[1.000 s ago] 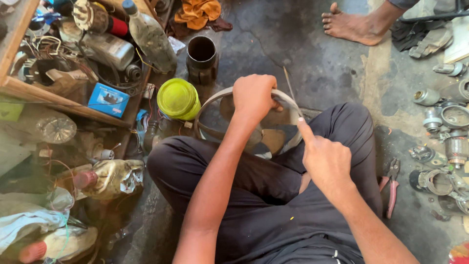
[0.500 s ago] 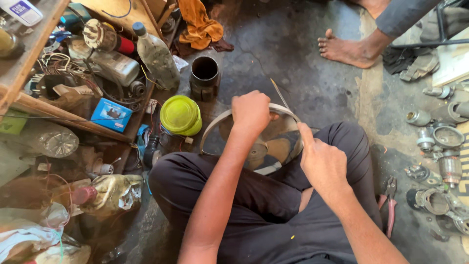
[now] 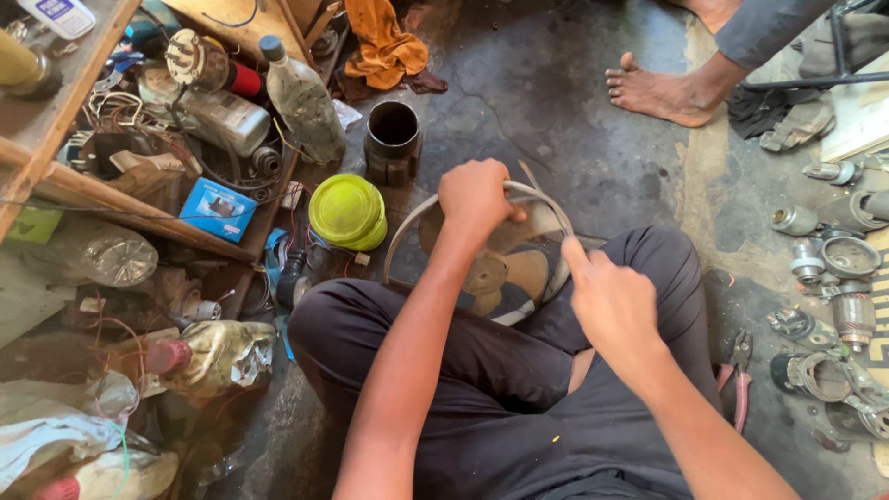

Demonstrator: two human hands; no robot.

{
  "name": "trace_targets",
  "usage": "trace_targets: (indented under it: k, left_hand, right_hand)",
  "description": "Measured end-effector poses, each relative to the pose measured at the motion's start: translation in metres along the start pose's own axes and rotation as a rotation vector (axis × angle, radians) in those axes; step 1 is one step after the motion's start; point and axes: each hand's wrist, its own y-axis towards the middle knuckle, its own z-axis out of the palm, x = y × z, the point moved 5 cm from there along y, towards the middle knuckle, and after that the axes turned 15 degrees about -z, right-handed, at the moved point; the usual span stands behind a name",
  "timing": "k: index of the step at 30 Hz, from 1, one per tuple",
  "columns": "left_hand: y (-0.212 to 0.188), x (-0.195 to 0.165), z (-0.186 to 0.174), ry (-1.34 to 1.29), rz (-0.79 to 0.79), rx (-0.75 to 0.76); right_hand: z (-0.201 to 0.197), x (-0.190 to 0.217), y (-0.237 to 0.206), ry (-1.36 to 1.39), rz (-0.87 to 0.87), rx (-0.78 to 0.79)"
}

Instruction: The person sits on the floor and uses a metal file to smooth the edges of a plastic fan blade. They hold the blade with one hand and file the rim and blade surfaces with the other, occasionally rotating the blade to access different areas.

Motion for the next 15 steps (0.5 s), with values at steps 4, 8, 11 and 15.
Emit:
trace_targets:
  k: [4, 8, 11, 15]
  left_hand:
    - [0.008, 0.008, -0.002, 0.002, -0.009, 0.025]
    - [-0.007, 0.009, -0.003, -0.042, 0.071, -0.035]
    - [-0.025, -0.008, -0.01, -0.05, 0.186, -0.144]
    - [-0.033, -0.011, -0.017, -0.068, 0.145, -0.128]
  right_hand:
    - [-0.031, 0.01, -0.047, 0.026, -0.008, 0.023]
    - [-0.032, 0.01, -0.057, 0.021, 0.062, 0.047]
    - [-0.013, 0.006, -0.027, 0.061, 0.043, -0.111]
    - [0.022, -0.005, 0.001, 0.062, 0.026, -0.096]
